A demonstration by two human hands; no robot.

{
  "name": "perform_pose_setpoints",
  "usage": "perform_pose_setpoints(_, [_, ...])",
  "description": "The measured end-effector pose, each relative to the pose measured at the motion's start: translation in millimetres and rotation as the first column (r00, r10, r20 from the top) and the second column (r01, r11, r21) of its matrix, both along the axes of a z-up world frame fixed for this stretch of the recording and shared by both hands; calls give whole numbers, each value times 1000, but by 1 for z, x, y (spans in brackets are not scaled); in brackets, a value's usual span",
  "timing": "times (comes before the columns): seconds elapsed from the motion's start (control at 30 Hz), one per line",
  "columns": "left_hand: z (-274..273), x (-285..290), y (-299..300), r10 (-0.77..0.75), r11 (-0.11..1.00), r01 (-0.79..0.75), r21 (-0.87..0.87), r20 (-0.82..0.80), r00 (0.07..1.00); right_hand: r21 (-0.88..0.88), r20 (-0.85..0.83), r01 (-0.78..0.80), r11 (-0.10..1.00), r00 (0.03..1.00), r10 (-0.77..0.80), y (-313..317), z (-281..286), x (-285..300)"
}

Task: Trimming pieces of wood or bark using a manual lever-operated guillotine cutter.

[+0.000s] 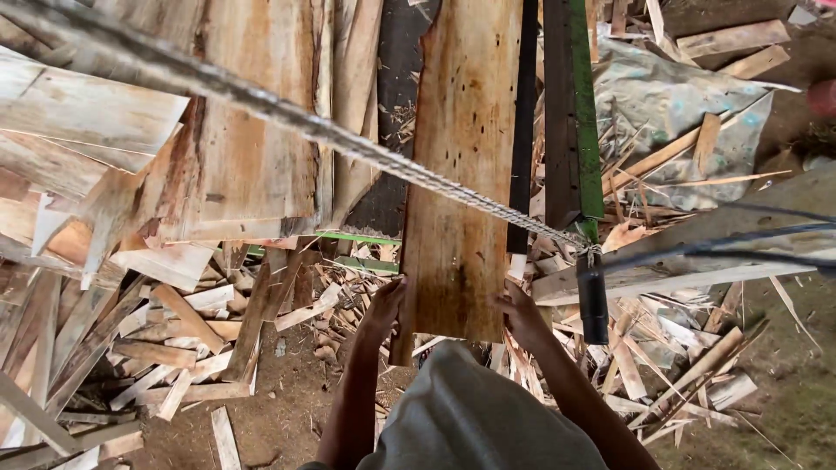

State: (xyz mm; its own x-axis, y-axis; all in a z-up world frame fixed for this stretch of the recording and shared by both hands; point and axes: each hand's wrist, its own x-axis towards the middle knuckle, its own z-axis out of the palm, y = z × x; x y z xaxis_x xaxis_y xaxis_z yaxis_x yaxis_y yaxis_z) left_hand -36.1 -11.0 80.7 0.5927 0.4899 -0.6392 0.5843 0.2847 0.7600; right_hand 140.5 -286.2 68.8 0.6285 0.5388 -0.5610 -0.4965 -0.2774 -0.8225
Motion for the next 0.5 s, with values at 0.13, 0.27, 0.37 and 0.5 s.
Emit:
perform_pose_setpoints(0.13, [-97,2,12,-143,960,61,272,292,946,65,81,56,996,995,-61,33,37,5])
perform_pose_setpoints(0.27, [-47,38,-29,130,991,-135,-5,309,942,126,277,133,983,947,-164,39,99,9])
perform_pose_setpoints(0.37, [20,63,-62,165,986,-157,-50,228,960,170,407,111,979,897,-173,41,147,0])
perform_pose_setpoints(0.5, [22,92,-103,-111,984,-18,176,691,715,-143,570,90,986,821,8,56,230,-22])
